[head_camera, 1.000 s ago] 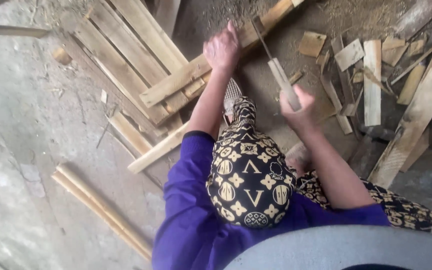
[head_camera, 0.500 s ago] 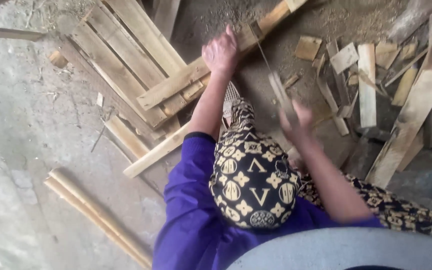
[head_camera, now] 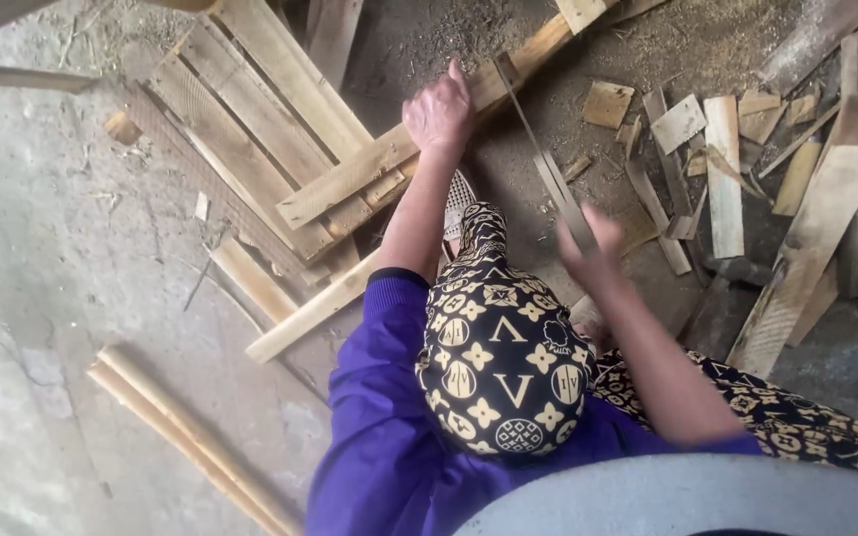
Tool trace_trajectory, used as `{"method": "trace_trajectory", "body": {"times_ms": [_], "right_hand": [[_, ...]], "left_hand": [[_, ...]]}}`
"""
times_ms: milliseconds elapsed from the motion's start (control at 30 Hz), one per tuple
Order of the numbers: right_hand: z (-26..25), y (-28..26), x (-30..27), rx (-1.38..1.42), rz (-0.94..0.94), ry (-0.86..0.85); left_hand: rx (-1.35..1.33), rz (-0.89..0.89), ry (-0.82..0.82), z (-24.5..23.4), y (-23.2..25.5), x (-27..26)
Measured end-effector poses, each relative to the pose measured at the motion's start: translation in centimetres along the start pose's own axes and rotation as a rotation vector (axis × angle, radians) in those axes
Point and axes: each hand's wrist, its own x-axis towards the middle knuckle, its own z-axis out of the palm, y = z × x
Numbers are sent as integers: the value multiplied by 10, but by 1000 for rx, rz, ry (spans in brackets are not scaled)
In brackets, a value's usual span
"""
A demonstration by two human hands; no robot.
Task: The person uses a hand saw to cut a wooden plank that is resting on a wooden frame. They hold the wood steady with one hand while sawing with the other, creating small wood pieces that fall to the ground.
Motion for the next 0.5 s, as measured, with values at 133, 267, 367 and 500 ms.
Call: {"method": "trace_trajectory", "body": {"times_ms": [133,267,367,500], "right_hand": [[17,-18,36,40,-88,31],[16,70,-36,-41,-306,179],[-17,67,-82,-67,-462,371],[-49,22,-85,-138,-469,404]], "left_hand": [[22,-93,-103,-22,9,-10],[-11,-142,-96,-24,15,-6],[5,-150,-156,-39,23,-13],[-19,-108,-117,-32,16,-9]]}}
